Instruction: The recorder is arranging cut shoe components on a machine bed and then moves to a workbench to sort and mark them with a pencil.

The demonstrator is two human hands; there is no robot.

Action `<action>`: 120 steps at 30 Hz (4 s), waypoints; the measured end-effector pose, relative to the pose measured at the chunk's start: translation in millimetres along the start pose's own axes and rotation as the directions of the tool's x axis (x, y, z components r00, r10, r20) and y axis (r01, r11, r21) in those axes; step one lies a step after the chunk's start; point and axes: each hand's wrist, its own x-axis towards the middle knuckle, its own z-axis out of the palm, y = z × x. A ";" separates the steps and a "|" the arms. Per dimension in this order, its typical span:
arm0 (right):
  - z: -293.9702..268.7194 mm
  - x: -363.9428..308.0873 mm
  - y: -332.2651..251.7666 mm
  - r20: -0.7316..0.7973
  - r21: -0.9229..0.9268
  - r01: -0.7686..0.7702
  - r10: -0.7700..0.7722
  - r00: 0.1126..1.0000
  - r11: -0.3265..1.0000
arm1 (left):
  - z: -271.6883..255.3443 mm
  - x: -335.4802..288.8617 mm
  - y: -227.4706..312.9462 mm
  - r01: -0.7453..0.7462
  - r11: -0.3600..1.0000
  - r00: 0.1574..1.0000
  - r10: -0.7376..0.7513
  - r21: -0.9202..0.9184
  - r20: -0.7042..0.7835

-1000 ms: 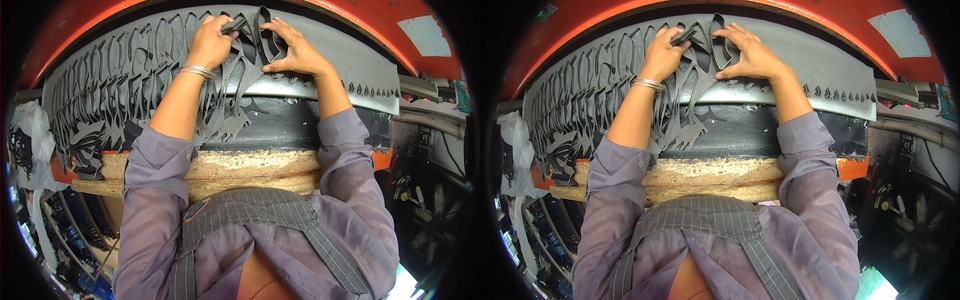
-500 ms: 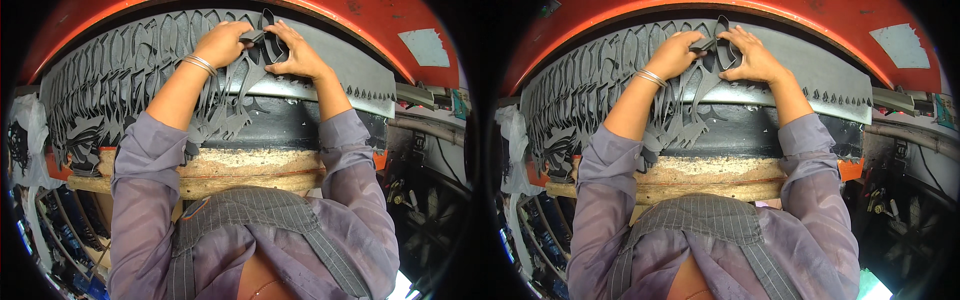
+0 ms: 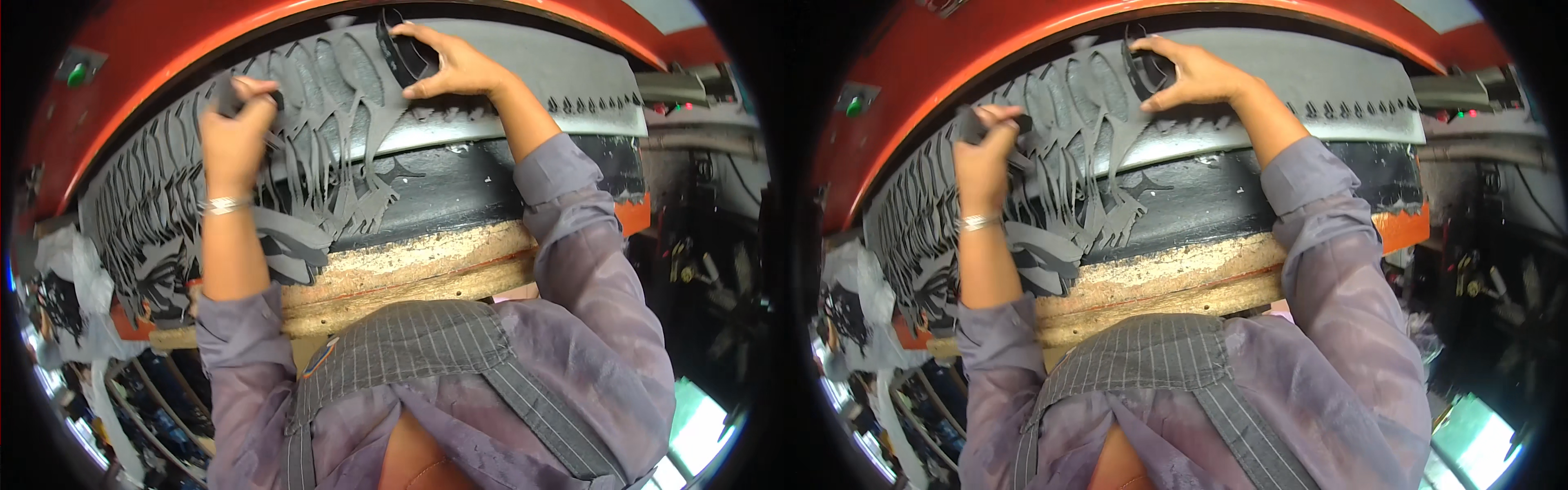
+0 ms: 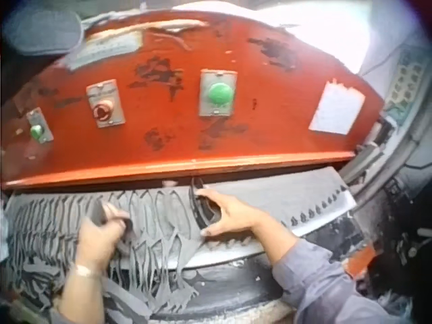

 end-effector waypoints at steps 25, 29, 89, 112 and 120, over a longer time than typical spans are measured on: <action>4.2 -2.8 17.6 -0.119 -0.204 0.257 -0.285 0.951 0.945 | 113.0 -53.0 -27.3 -0.286 0.551 0.957 0.121 0.784 0.264; 9.2 6.9 14.7 0.000 -0.224 0.208 -0.213 0.977 0.952 | 110.4 -56.2 -27.6 -0.317 0.578 0.948 0.177 0.752 0.264; 142.3 -239.3 -189.1 -0.020 -0.309 -0.049 0.045 0.999 0.950 | -60.9 -161.4 4.8 0.258 0.804 0.898 -0.404 -0.535 -0.176; 30.7 -34.9 -48.1 -0.318 -0.178 -0.170 0.107 0.942 0.969 | 127.3 -66.5 -33.6 -0.372 0.678 0.926 0.322 0.634 0.200; 47.3 54.9 10.1 -0.227 -0.477 -0.307 0.223 0.948 0.823 | 143.1 -66.7 -82.4 -0.449 0.607 0.873 0.454 0.656 0.177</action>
